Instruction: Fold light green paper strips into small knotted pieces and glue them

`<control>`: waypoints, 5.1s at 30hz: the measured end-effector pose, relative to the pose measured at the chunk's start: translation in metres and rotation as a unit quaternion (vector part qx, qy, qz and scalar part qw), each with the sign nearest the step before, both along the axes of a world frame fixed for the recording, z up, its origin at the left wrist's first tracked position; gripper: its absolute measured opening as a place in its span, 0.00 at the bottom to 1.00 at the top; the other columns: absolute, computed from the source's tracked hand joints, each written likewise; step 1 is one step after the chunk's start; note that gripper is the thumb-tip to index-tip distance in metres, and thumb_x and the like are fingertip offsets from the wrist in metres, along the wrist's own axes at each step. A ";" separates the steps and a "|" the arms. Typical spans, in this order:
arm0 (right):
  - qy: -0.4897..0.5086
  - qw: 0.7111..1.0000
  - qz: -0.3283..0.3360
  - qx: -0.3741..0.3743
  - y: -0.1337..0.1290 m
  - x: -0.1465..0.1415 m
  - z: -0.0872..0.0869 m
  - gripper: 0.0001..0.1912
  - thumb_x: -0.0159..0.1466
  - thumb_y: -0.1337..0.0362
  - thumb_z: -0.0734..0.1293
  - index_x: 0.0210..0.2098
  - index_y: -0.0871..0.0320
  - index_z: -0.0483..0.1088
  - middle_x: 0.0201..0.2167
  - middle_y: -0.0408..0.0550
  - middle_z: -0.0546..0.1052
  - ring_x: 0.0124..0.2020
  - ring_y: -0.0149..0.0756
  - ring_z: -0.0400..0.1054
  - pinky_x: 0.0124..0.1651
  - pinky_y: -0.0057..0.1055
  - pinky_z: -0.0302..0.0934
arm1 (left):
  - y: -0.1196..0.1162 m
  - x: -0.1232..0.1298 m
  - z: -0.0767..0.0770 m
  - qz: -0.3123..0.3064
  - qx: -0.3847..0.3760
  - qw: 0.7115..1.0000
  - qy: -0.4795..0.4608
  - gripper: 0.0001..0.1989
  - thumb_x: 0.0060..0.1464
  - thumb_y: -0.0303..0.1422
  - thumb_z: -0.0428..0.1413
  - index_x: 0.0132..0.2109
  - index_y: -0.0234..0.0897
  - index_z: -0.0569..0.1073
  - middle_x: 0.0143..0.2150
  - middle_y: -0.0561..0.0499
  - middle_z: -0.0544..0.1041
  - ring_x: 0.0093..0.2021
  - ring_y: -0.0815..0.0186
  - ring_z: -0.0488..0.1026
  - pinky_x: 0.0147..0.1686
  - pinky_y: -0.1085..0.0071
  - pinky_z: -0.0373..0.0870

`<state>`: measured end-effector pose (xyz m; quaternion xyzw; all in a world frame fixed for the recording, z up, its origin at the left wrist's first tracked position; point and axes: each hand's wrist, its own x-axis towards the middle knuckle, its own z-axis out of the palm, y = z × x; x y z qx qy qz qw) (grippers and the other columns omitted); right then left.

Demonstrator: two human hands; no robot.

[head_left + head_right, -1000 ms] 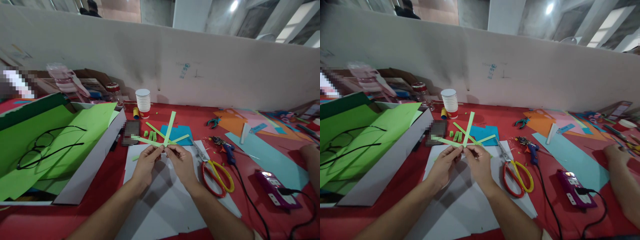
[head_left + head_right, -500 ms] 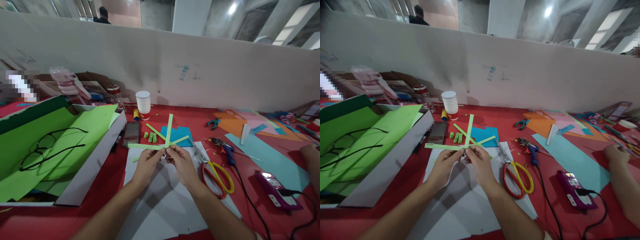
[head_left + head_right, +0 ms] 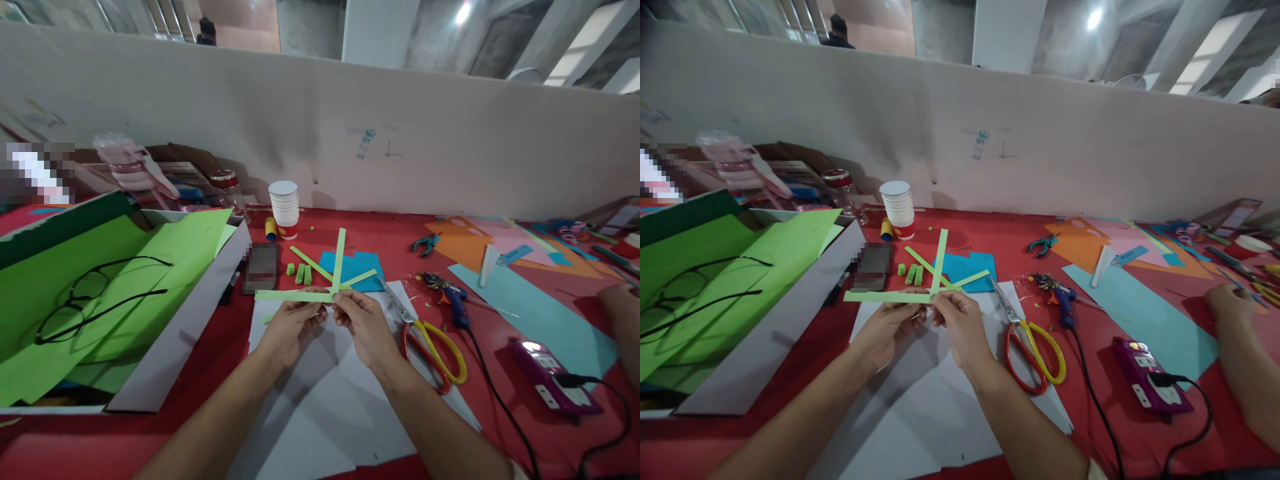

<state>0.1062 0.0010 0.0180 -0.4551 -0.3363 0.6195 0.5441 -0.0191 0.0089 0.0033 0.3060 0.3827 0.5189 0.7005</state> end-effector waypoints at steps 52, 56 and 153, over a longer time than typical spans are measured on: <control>0.004 0.999 0.030 -0.019 0.004 0.003 -0.006 0.10 0.47 0.61 0.72 0.19 0.60 0.68 0.16 0.39 0.68 0.19 0.24 0.59 0.24 0.24 0.52 | -0.002 0.002 -0.002 -0.013 -0.058 0.998 -0.032 0.07 0.41 0.29 0.64 0.29 0.32 0.75 0.26 0.52 0.74 0.27 0.73 0.70 0.32 0.76 0.67; -0.022 0.999 0.024 0.002 0.003 0.002 -0.011 0.10 0.46 0.62 0.73 0.20 0.59 0.69 0.16 0.39 0.69 0.19 0.25 0.59 0.24 0.25 0.52 | -0.002 0.001 0.000 -0.036 -0.041 0.998 -0.013 0.09 0.42 0.30 0.64 0.32 0.33 0.74 0.25 0.52 0.73 0.26 0.73 0.68 0.30 0.75 0.65; -0.237 0.964 0.062 0.102 0.002 0.004 -0.014 0.11 0.56 0.56 0.68 0.31 0.58 0.72 0.27 0.44 0.75 0.26 0.32 0.67 0.29 0.27 0.61 | 0.003 -0.001 -0.004 0.021 -0.078 0.997 0.022 0.07 0.38 0.32 0.64 0.23 0.34 0.73 0.23 0.54 0.71 0.26 0.71 0.65 0.29 0.71 0.59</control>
